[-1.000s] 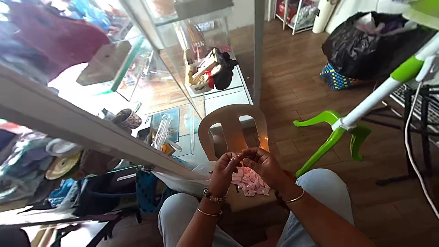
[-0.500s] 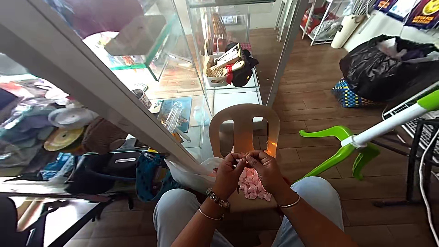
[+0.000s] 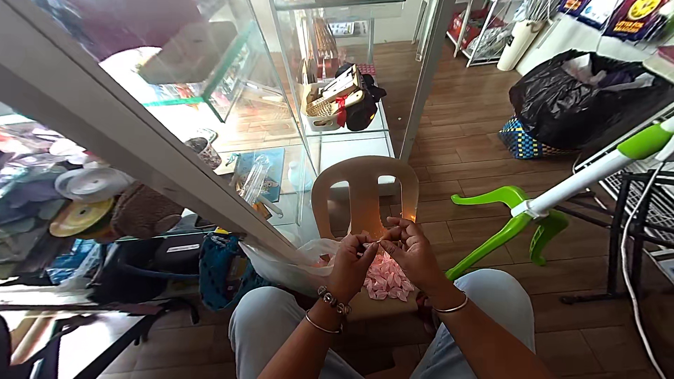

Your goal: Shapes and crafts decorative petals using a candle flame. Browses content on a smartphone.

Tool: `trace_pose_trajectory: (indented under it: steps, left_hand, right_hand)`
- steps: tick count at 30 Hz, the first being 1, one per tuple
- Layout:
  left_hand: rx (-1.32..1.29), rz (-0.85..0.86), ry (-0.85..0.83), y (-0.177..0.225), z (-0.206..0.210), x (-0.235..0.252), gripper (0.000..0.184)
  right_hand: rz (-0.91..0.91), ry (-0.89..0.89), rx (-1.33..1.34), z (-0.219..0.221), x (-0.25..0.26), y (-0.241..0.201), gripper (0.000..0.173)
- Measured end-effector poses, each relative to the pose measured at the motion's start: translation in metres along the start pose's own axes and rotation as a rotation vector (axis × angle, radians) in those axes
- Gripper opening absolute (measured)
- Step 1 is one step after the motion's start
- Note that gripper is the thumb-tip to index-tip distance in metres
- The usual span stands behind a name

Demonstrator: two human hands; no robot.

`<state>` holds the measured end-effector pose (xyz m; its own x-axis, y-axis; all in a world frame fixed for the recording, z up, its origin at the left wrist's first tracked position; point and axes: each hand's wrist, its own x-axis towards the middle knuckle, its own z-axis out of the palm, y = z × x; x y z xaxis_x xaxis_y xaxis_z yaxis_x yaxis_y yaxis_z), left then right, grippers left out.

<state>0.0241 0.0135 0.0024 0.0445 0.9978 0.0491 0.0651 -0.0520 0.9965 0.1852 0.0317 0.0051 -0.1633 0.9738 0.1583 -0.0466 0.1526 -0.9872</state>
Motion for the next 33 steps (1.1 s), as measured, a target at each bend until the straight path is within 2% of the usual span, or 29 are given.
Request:
trace_pose_trajectory:
  steps: [3,6,10,13,15,18,22,25,28,30,33]
  left_hand:
    - [-0.009,-0.053,-0.07,-0.002,0.005,0.002,0.009]
    - [-0.012,-0.201,-0.123,-0.008,0.009,0.003,0.007]
    - [0.078,-0.426,-0.232,-0.026,0.018,0.007,0.013]
    - [0.203,-0.533,-0.357,-0.045,0.029,0.009,0.024]
    - [0.283,-0.611,-0.413,-0.056,0.034,0.009,0.04]
    - [0.455,-0.624,-0.451,-0.075,0.031,0.014,0.064]
    - [0.766,-0.59,-0.431,-0.077,0.013,0.02,0.055]
    - [1.042,-0.644,-0.443,-0.076,0.0,0.019,0.044]
    - [1.276,-0.761,-0.461,-0.075,-0.006,0.01,0.044]
    - [1.339,-0.814,-0.441,-0.072,-0.005,-0.001,0.05]
    - [1.365,-0.812,-0.403,-0.068,-0.005,-0.015,0.056]
  right_hand:
    - [0.057,-0.017,-0.07,-0.006,-0.003,-0.002,0.038]
    - [0.204,0.02,-0.236,-0.019,-0.007,-0.002,0.044]
    - [0.191,0.133,-0.368,-0.051,-0.008,0.011,0.056]
    - [0.208,0.202,-0.36,-0.065,-0.009,0.012,0.057]
    - [0.232,0.218,-0.342,-0.067,-0.009,0.012,0.058]
    - [0.228,0.219,-0.338,-0.068,-0.01,0.009,0.059]
    - [0.199,0.198,-0.353,-0.068,-0.009,0.002,0.057]
    - [0.168,0.194,-0.367,-0.067,-0.009,-0.001,0.049]
    - [0.167,0.201,-0.394,-0.065,-0.009,-0.002,0.03]
    - [0.151,0.19,-0.422,-0.064,-0.008,-0.001,0.02]
    - [0.14,0.178,-0.453,-0.06,-0.007,0.001,0.016]
